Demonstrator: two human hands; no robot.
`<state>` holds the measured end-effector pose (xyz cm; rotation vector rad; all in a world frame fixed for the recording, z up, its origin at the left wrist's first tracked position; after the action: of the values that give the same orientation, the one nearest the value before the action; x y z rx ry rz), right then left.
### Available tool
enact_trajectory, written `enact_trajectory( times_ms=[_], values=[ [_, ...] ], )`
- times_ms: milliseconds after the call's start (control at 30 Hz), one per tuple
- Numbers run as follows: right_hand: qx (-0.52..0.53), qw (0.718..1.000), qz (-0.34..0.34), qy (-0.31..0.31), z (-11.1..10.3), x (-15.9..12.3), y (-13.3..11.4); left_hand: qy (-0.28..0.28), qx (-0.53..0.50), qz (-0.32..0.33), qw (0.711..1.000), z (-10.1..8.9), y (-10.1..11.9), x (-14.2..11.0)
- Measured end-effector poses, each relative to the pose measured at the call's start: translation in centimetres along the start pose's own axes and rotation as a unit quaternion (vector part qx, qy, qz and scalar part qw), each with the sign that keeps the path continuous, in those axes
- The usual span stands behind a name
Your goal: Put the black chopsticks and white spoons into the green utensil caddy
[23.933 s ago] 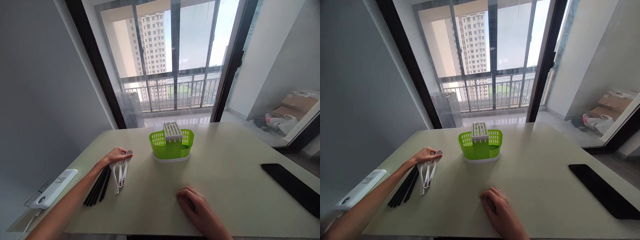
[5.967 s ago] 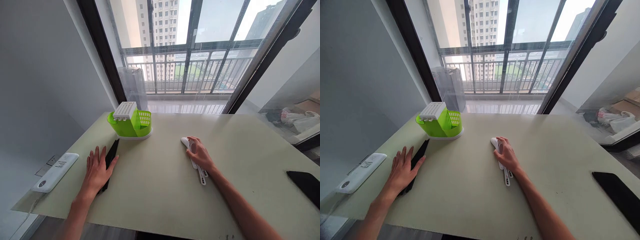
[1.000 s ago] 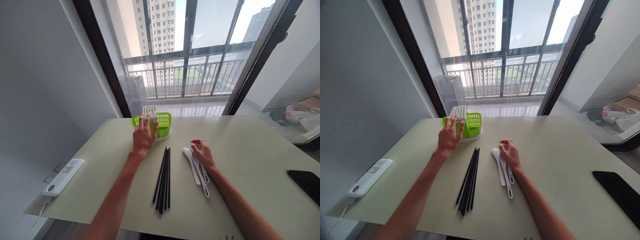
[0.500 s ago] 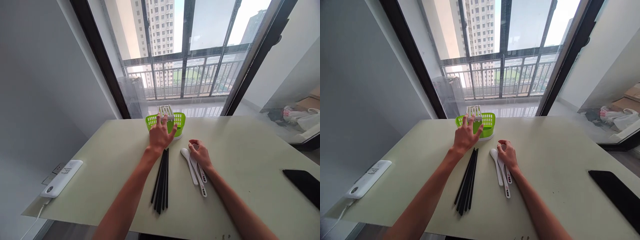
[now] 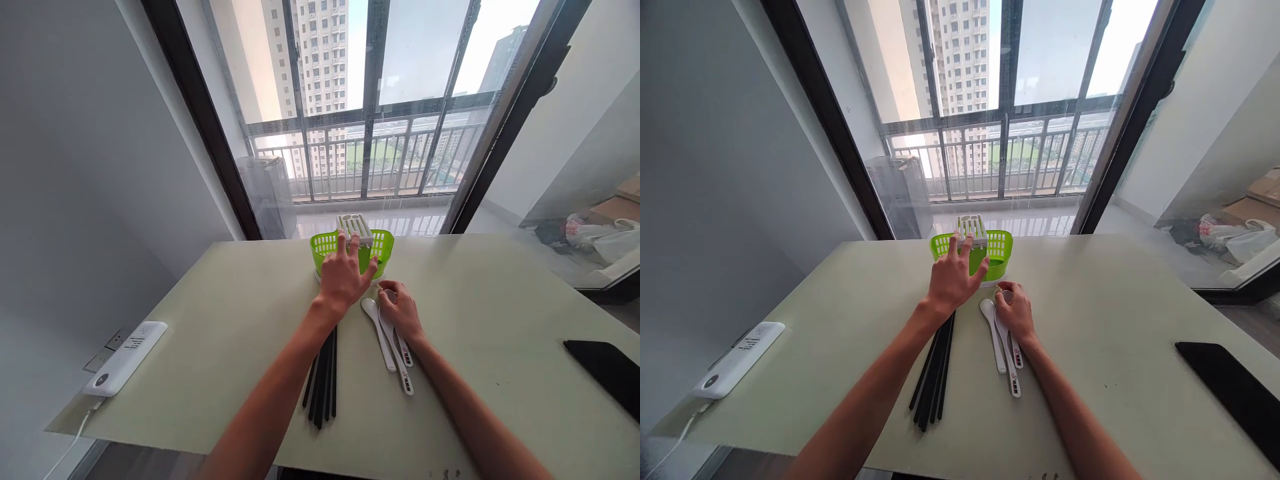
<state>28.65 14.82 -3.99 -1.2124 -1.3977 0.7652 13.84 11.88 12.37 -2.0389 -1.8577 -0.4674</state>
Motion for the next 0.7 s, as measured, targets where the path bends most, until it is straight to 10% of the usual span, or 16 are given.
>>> enact_trajectory(
  times_ms=[700],
  values=[
    [0.015,0.998,0.002,0.053,-0.7,0.2,1.0,-0.013,-0.017,0.042,0.999,0.5,3.5,-0.1]
  ],
)
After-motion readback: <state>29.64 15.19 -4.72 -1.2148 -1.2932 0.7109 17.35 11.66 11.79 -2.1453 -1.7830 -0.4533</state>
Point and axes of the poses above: each hand's wrist, its own x-axis towards the middle knuckle, its own z-axis out of the palm, y = z × x, the point moved 6 cm from there along x, towards the middle knuckle, and after that the axes turned 9 degrees about x, right-handed, at the moved point
